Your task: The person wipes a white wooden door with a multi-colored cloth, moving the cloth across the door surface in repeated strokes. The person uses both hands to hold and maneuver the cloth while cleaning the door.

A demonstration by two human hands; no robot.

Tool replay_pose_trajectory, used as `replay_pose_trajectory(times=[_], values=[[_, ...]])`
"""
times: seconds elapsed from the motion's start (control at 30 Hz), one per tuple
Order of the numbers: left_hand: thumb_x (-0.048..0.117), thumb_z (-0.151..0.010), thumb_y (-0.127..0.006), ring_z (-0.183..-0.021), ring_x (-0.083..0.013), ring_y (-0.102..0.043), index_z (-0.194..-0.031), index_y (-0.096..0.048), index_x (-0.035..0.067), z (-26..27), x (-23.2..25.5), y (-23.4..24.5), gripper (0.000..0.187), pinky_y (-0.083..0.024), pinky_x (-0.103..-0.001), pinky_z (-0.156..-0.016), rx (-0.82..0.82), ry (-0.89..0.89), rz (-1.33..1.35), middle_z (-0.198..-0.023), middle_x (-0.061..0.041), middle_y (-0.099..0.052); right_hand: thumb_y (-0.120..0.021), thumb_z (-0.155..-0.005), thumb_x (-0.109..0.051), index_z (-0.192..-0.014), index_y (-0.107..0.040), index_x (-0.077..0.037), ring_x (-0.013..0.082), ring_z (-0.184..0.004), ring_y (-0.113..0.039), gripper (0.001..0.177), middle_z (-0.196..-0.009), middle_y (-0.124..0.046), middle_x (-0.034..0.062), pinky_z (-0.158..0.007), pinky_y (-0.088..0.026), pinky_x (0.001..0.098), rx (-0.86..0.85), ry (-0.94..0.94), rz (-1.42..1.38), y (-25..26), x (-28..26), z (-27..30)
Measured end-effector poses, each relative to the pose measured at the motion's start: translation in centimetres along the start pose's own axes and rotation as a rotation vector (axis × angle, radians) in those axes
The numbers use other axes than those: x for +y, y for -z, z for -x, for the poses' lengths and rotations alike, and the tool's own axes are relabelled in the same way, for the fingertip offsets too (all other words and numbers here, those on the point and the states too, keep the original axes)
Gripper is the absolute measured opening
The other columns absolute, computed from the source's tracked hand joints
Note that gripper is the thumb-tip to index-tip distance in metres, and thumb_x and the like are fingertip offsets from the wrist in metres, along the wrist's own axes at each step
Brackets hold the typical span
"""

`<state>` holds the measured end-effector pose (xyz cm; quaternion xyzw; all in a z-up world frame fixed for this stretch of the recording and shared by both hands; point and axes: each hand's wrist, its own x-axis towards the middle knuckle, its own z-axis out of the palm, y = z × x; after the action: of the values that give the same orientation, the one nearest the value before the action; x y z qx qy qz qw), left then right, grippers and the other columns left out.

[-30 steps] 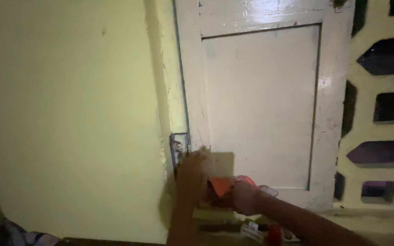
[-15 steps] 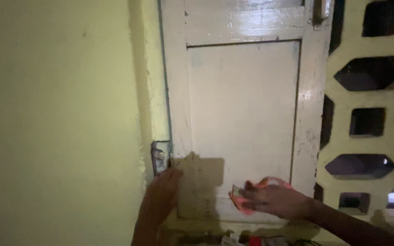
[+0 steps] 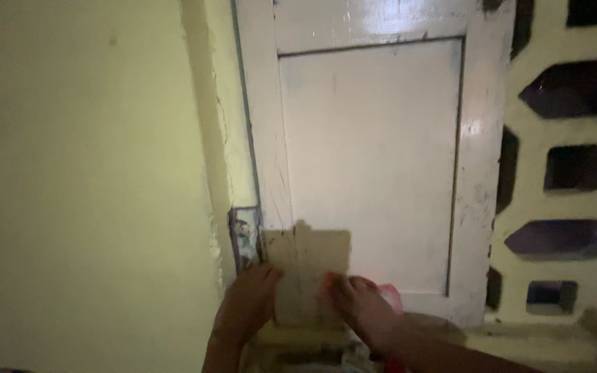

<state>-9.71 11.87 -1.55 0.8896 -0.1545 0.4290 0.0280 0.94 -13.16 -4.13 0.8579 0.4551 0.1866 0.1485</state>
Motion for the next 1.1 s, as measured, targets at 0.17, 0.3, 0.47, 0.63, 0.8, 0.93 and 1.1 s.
replay_pose_trajectory(times=[0.17,0.3,0.47,0.63,0.8,0.93,1.1], values=[[0.000,-0.078,-0.061,-0.101,-0.0323,-0.063,-0.114,-0.064,0.004,-0.7,1.4,0.9,0.037,-0.052,-0.046,-0.090,-0.022,-0.109,-0.089,-0.105,-0.012,-0.066,-0.068,-0.085,-0.007,-0.138,-0.051,-0.001,0.0400,-0.128,-0.050,0.055,-0.142,-0.049,0.0209,-0.098,-0.051,0.0504,0.204,0.132,-0.152,1.4,-2.5,-4.4],[0.016,-0.071,-0.069,-0.100,-0.0356,-0.062,-0.127,-0.065,0.011,-0.8,2.4,2.0,0.056,-0.050,-0.049,-0.078,-0.179,-0.190,-0.242,-0.104,-0.011,-0.065,-0.064,-0.087,-0.003,-0.136,-0.053,-0.002,0.0389,-0.127,-0.054,0.050,-0.139,-0.053,0.0191,-0.097,-0.053,0.0481,0.262,0.237,-0.248,2.0,-1.8,-4.0],[0.008,-0.086,-0.062,-0.100,-0.0321,-0.064,-0.115,-0.066,0.014,-0.6,2.5,0.4,0.030,-0.053,-0.046,-0.086,0.007,0.136,-0.071,-0.107,-0.008,-0.066,-0.067,-0.080,0.002,-0.137,-0.055,-0.001,0.0379,-0.125,-0.055,0.059,-0.140,-0.054,0.0201,-0.098,-0.049,0.0506,0.420,0.353,-0.208,1.7,-0.8,-4.2],[0.005,-0.084,-0.059,-0.104,-0.0383,-0.064,-0.113,-0.064,0.006,-1.5,2.2,-0.9,0.029,-0.051,-0.050,-0.091,0.272,0.153,0.054,-0.109,-0.016,-0.067,-0.072,-0.083,-0.004,-0.128,-0.063,-0.010,0.0333,-0.131,-0.054,0.046,-0.138,-0.057,0.0150,-0.111,-0.045,0.0460,0.358,0.351,0.132,3.7,1.0,-3.4],[0.007,-0.090,-0.058,-0.106,-0.0413,-0.063,-0.116,-0.064,0.003,-2.8,1.7,-1.7,0.028,-0.051,-0.050,-0.091,0.523,0.274,0.156,-0.111,-0.020,-0.067,-0.076,-0.087,-0.010,-0.128,-0.064,-0.009,0.0302,-0.130,-0.060,0.043,-0.139,-0.063,0.0127,-0.108,-0.050,0.0415,0.887,0.149,-0.166,9.1,4.4,-1.3],[0.013,-0.100,-0.053,-0.100,-0.0379,-0.067,-0.112,-0.067,0.005,-3.9,1.3,-2.2,0.019,-0.053,-0.047,-0.091,0.532,0.492,0.192,-0.104,-0.018,-0.069,-0.070,-0.089,-0.005,-0.132,-0.061,-0.002,0.0333,-0.129,-0.061,0.044,-0.138,-0.063,0.0156,-0.107,-0.053,0.0403,1.218,-0.075,-0.353,14.4,6.3,0.0],[0.011,-0.099,-0.050,-0.100,-0.0384,-0.069,-0.110,-0.069,0.004,-5.2,2.5,-2.6,0.023,-0.055,-0.046,-0.089,0.737,0.508,0.259,-0.104,-0.019,-0.072,-0.068,-0.087,-0.006,-0.131,-0.060,-0.003,0.0363,-0.136,-0.055,0.044,-0.147,-0.055,0.0169,-0.108,-0.050,0.0462,1.215,-0.054,-0.288,14.9,7.0,-0.3]])
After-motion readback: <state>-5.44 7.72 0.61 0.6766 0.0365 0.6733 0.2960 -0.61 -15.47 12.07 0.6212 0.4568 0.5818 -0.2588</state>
